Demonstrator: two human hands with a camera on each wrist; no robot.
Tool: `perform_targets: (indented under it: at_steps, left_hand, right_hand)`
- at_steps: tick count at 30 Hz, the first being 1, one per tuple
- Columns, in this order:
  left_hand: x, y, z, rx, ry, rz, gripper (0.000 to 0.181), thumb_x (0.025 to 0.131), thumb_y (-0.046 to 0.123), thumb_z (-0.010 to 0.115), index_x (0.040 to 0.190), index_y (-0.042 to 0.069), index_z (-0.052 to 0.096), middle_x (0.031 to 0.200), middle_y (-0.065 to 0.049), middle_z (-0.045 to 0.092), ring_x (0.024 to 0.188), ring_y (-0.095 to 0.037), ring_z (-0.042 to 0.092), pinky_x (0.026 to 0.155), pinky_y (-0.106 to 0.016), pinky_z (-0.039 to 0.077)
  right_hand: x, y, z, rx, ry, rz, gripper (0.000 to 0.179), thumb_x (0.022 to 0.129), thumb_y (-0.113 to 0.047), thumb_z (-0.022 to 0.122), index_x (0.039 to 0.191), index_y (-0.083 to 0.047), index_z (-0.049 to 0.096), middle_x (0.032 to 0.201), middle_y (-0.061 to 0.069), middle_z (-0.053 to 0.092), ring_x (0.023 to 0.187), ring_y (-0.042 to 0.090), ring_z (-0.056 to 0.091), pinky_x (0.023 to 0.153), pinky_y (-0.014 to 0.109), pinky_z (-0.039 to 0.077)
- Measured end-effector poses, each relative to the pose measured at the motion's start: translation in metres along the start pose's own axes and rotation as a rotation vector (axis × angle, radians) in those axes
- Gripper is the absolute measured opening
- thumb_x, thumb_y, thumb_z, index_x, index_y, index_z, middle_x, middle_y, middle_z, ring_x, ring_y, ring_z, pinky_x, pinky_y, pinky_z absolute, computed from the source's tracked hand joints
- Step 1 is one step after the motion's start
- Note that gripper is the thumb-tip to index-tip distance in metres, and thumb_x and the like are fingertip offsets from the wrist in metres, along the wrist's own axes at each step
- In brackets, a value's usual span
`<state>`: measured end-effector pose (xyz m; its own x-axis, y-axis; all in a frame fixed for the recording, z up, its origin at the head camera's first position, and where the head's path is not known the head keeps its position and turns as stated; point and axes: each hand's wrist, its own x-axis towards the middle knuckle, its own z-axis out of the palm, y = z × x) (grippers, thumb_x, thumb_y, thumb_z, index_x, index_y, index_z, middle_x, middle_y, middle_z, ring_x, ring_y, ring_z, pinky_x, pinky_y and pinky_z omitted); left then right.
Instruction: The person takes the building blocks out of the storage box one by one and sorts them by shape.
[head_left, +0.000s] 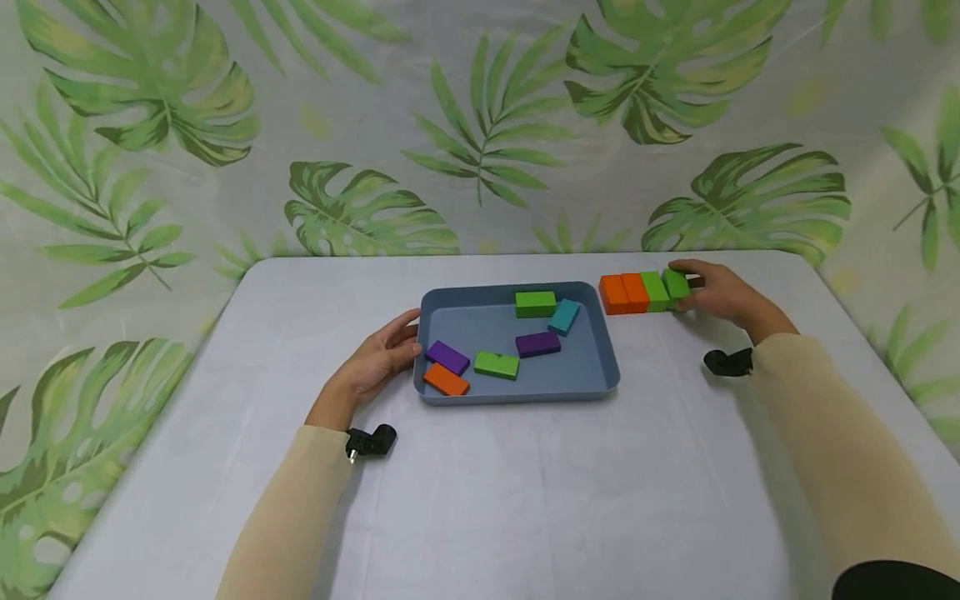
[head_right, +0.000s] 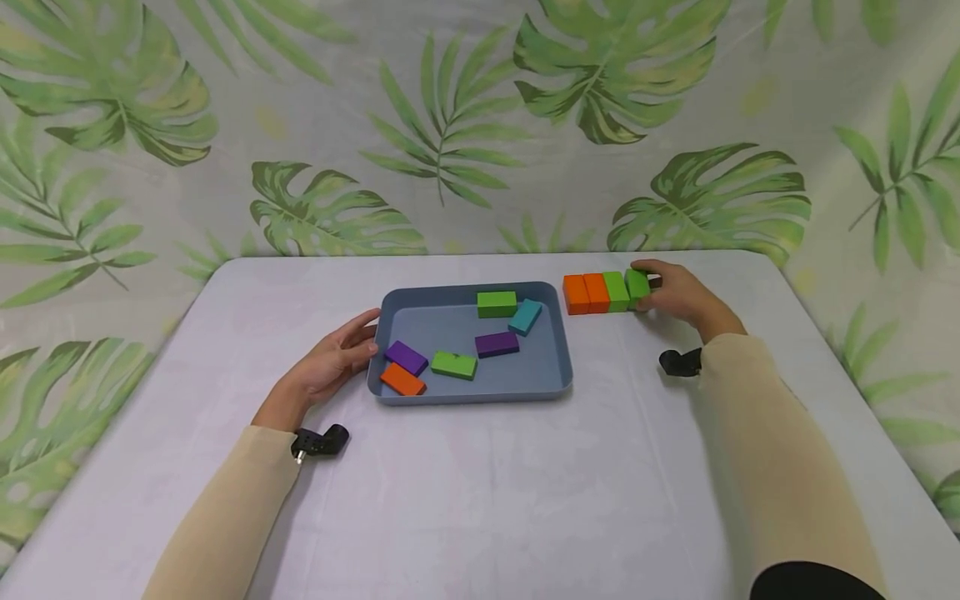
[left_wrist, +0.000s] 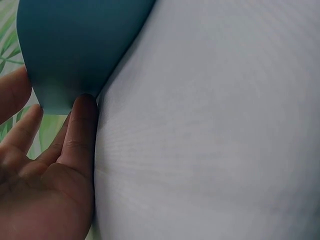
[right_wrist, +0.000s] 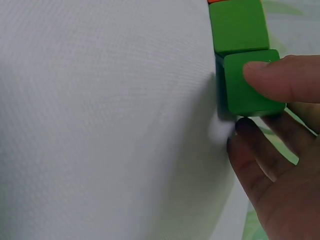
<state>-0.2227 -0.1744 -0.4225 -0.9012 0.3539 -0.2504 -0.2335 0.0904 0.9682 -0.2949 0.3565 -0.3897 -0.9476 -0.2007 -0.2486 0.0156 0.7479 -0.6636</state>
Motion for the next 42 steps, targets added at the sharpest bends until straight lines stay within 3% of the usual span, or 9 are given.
perform_targets:
  at_steps: [31, 39, 42]
  left_hand:
    - [0.001, 0.0, 0.001, 0.003, 0.012, -0.012, 0.069, 0.1, 0.006, 0.052, 0.16, 0.023, 0.021, 0.164, -0.014, 0.025, 0.151, -0.031, 0.029, 0.124, -0.05, 0.025]
    - [0.0, 0.0, 0.0, 0.011, 0.014, -0.018, 0.069, 0.101, 0.006, 0.052, 0.16, 0.024, 0.021, 0.165, -0.013, 0.024, 0.151, -0.031, 0.027, 0.124, -0.05, 0.025]
    - [0.0, 0.001, 0.0, 0.008, 0.012, -0.019, 0.069, 0.101, 0.006, 0.051, 0.16, 0.024, 0.021, 0.165, -0.013, 0.024, 0.151, -0.031, 0.027, 0.124, -0.05, 0.025]
  right_hand:
    - [0.0, 0.0, 0.008, -0.038, 0.01, -0.041, 0.077, 0.088, -0.004, 0.064, 0.155, -0.003, 0.027, 0.152, 0.034, 0.031, 0.135, 0.048, 0.036, 0.109, 0.063, 0.033]
    - [-0.004, -0.006, 0.0, 0.028, -0.037, -0.026, 0.077, 0.094, -0.014, 0.06, 0.159, -0.007, 0.019, 0.16, 0.032, 0.019, 0.143, 0.051, 0.027, 0.113, 0.068, 0.03]
    - [-0.007, -0.008, -0.005, -0.001, -0.029, -0.027, 0.073, 0.097, -0.019, 0.058, 0.159, -0.007, 0.019, 0.16, 0.032, 0.019, 0.144, 0.053, 0.027, 0.112, 0.071, 0.028]
